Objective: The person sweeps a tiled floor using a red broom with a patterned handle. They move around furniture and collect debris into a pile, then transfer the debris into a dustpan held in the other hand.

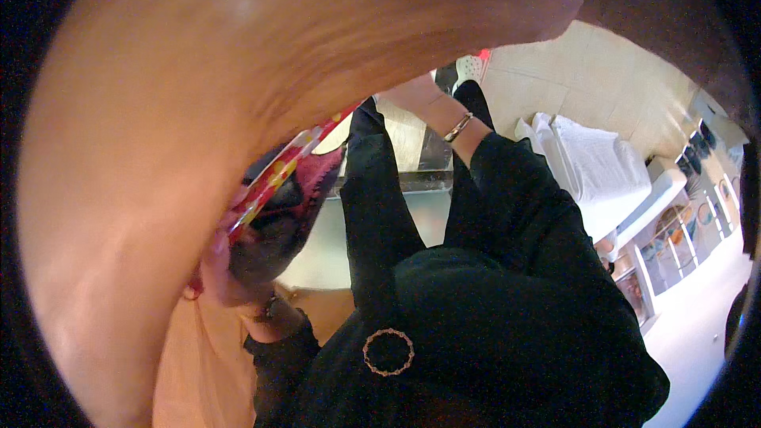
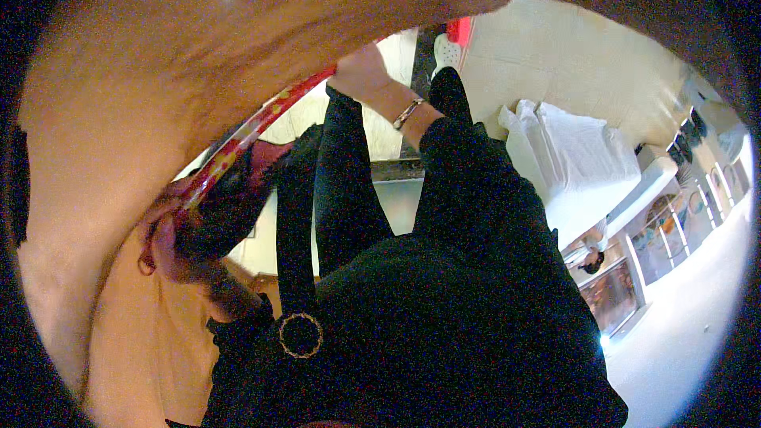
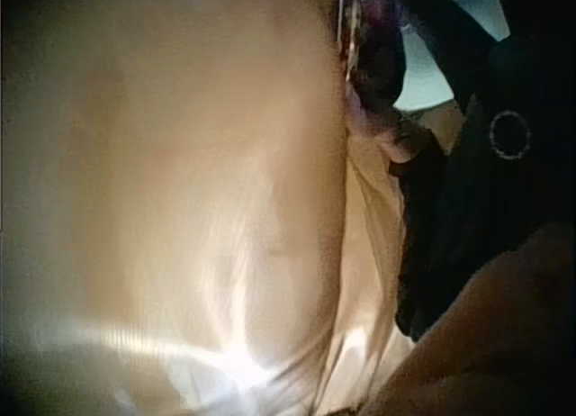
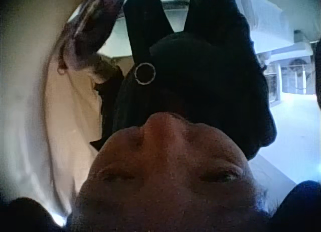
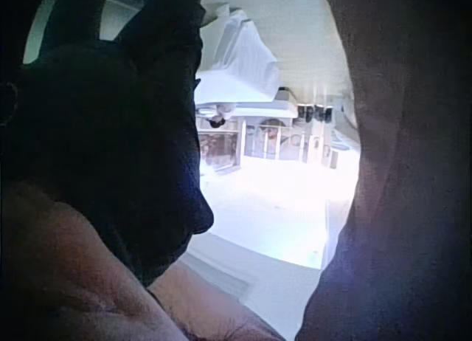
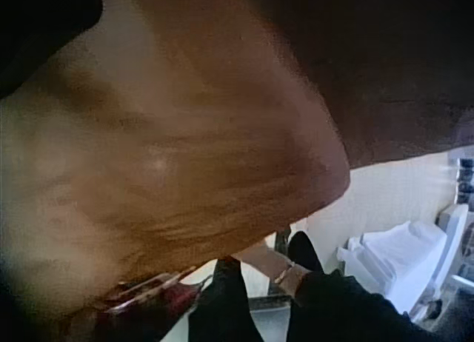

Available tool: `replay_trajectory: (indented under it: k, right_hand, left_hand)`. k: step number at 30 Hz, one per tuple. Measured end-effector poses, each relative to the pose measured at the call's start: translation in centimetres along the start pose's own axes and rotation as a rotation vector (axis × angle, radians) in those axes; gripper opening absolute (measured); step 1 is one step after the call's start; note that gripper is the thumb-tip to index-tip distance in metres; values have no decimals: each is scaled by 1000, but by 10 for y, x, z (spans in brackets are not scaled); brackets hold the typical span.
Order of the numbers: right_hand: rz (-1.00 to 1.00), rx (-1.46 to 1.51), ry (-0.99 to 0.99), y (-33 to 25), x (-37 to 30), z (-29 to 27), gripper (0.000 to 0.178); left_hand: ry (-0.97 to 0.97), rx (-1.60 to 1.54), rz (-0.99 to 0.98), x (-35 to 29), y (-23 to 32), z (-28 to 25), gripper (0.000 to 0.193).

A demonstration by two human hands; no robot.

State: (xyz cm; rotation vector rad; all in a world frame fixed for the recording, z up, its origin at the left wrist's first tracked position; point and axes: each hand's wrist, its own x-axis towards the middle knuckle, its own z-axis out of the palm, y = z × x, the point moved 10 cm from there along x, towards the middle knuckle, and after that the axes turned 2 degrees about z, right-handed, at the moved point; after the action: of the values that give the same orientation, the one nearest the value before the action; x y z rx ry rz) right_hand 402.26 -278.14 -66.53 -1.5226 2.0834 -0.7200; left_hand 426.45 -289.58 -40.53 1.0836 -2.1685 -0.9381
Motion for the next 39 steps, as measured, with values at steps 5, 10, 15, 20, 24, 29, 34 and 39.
replay_trajectory:
  k: [5,10,15,20,24,29,34,39]
  right_hand:
    - [-46,254,2,-105,69,36,7]
    - [19,253,-236,-204,129,61,14]
    - [94,272,-357,-228,105,39,12]
    - [196,185,-231,-172,59,45,11]
    - [323,171,-301,-121,47,92,11]
    - [103,315,-128,-185,107,121,3]
    - [-47,605,-135,-295,202,135,13]
    - [-236,657,-64,-385,271,107,3]
  left_hand:
    - [56,535,346,31,9,-79,18]
    - [203,353,222,44,7,-193,30]
    - [287,150,82,41,-6,-221,20]
    - [169,-170,-75,59,-38,-153,14]
    - [-17,-640,-622,66,-102,-90,14]
    - [116,-524,-418,100,-87,-166,15]
    - [142,-215,-185,119,-70,-260,26]
    - [339,-69,-246,102,-44,-312,24]
